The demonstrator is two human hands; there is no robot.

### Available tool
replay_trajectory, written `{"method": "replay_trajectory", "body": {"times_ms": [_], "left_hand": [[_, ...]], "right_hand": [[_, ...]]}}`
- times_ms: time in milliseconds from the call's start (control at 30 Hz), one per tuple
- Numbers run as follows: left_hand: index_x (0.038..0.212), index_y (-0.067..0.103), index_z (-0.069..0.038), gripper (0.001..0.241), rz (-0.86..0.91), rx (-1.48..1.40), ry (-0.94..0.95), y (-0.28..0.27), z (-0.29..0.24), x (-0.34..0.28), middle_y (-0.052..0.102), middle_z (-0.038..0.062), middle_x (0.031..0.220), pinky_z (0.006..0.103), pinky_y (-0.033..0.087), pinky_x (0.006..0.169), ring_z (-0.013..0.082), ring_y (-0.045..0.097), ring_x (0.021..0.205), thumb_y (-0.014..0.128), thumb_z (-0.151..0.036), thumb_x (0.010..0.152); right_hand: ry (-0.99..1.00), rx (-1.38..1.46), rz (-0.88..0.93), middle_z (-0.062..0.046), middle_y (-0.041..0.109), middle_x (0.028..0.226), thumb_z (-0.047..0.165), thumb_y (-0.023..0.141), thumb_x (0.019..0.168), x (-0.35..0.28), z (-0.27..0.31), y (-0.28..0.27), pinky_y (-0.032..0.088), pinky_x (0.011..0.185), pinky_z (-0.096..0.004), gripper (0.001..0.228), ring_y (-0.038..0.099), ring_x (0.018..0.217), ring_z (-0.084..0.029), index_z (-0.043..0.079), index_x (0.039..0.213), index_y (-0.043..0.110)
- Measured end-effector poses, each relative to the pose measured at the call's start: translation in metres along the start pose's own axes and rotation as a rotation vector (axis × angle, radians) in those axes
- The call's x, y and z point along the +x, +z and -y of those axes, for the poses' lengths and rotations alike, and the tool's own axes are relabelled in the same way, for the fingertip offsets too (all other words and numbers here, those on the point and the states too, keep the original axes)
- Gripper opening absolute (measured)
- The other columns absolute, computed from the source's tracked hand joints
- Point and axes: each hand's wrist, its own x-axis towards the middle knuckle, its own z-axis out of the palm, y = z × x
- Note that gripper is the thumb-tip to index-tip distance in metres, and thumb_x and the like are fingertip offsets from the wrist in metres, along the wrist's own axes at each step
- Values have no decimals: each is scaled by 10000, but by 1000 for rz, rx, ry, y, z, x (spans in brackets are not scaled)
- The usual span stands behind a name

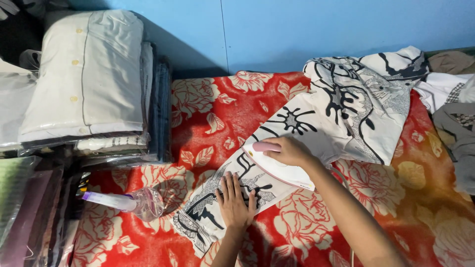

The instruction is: The person irons a white garment with a black pattern on a red floral surface. They use a pink and white iron to smooth the fabric, moving it back and forth while holding the garment in place with their other hand. A spray bottle is visible nearby.

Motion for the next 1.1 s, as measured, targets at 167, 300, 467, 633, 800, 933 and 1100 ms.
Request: {"method": "replay_trajectory", "body": {"times_ms": [167,300,467,633,800,933,1100], "left_hand": [[1643,158,-99,818,10,-34,-10,-2,0,0,160,120,1714,574,106,1224,329,124,1576,257,-605,1009],[1649,103,-111,814,57,13,-7,1,2,1,98,116,1718,564,62,1224,315,67,1577,195,-620,1020],[1649,79,-124,821,102,-12,-33,-4,0,4,75,102,1720,554,40,1223,303,45,1576,157,-642,1016],[1671,33,-128,872,-220,600,20,6,1,-2,31,84,1740,498,13,1292,269,16,1611,65,-703,1017],[1651,96,-115,804,70,19,-26,-3,-1,2,98,101,1718,546,40,1228,297,58,1577,173,-615,1026],[1652,92,-112,806,62,39,-23,-1,-1,2,96,103,1720,542,51,1228,298,66,1577,186,-608,1024],[1651,128,-122,799,20,40,-12,2,1,1,129,92,1720,542,77,1229,296,96,1579,200,-610,1023]], "right_hand": [[13,-80,-240,-116,725,1170,441,584,956,8,-15,11,585,772,-478,568,708,998,-347,187,1462,545],[94,14,16,-8,716,1274,410,635,943,-21,-11,-6,552,569,-268,609,676,672,-150,258,1512,485],[267,-44,-74,-1,731,1188,387,575,981,-55,-49,-24,467,527,-257,534,566,604,-139,347,1506,490],[396,-190,-355,117,641,1380,384,403,1067,-42,-115,-32,568,480,-299,376,703,627,-233,465,1430,461],[437,72,-314,-171,608,1396,505,581,921,-30,-100,-49,528,923,-482,623,606,1206,-412,327,1514,511],[446,15,-292,-53,631,1403,428,522,1010,-17,-90,-56,550,502,-293,517,671,699,-227,352,1519,472],[450,2,-303,-121,718,1174,516,523,986,2,-96,-60,586,623,-400,588,693,822,-310,336,1543,472]]}}
